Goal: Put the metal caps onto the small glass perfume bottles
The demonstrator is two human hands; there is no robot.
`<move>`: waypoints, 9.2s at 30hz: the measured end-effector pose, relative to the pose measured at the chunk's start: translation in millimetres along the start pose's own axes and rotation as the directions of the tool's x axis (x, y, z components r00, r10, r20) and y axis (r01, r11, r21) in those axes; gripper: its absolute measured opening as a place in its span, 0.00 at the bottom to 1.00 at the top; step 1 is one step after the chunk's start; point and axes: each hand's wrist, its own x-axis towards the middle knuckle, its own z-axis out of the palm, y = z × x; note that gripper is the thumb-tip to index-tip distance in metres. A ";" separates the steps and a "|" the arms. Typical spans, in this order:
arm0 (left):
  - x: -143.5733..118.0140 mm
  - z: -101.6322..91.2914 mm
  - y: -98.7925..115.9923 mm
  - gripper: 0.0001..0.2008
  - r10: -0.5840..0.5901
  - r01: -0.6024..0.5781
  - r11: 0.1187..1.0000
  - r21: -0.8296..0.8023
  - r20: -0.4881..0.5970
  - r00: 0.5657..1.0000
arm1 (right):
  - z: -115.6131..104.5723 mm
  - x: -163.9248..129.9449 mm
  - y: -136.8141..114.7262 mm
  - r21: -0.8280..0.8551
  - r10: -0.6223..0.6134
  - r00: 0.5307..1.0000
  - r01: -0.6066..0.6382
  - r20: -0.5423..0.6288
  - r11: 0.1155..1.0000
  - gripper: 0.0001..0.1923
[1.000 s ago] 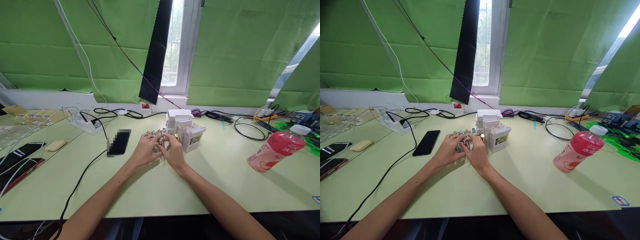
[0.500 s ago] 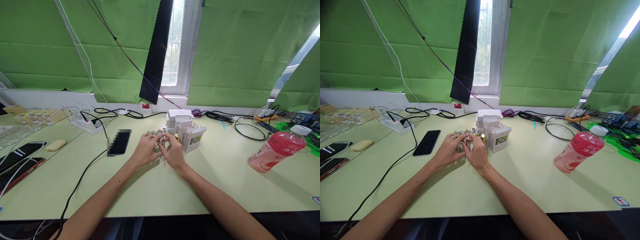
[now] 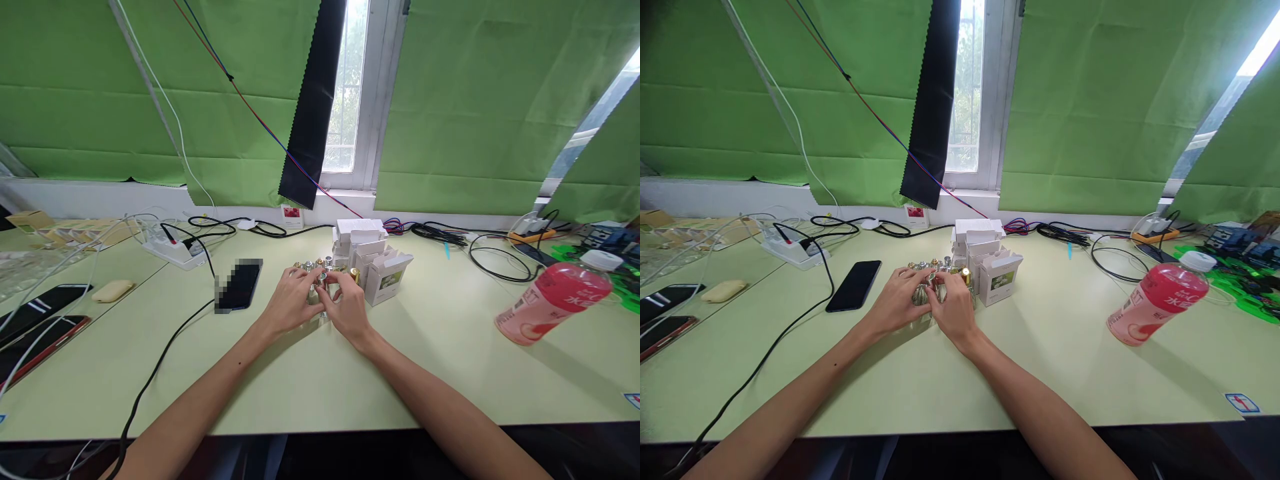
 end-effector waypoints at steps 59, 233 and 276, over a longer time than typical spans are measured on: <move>-0.1 -1.4 1.5 0.23 0.003 -0.003 1.000 -0.019 -0.003 1.000 | 1.2 -0.8 -0.5 0.057 0.064 0.998 -0.064 0.006 0.996 0.07; 0.2 -0.8 -0.5 0.27 0.006 -0.007 1.000 0.001 0.034 0.999 | 0.7 -1.0 -2.2 -0.002 0.024 1.000 -0.024 0.010 1.000 0.11; 0.5 -7.7 3.3 0.30 0.027 -0.025 0.999 -0.025 0.074 0.997 | 3.5 -1.6 3.1 0.011 0.021 1.000 -0.021 -0.017 1.000 0.07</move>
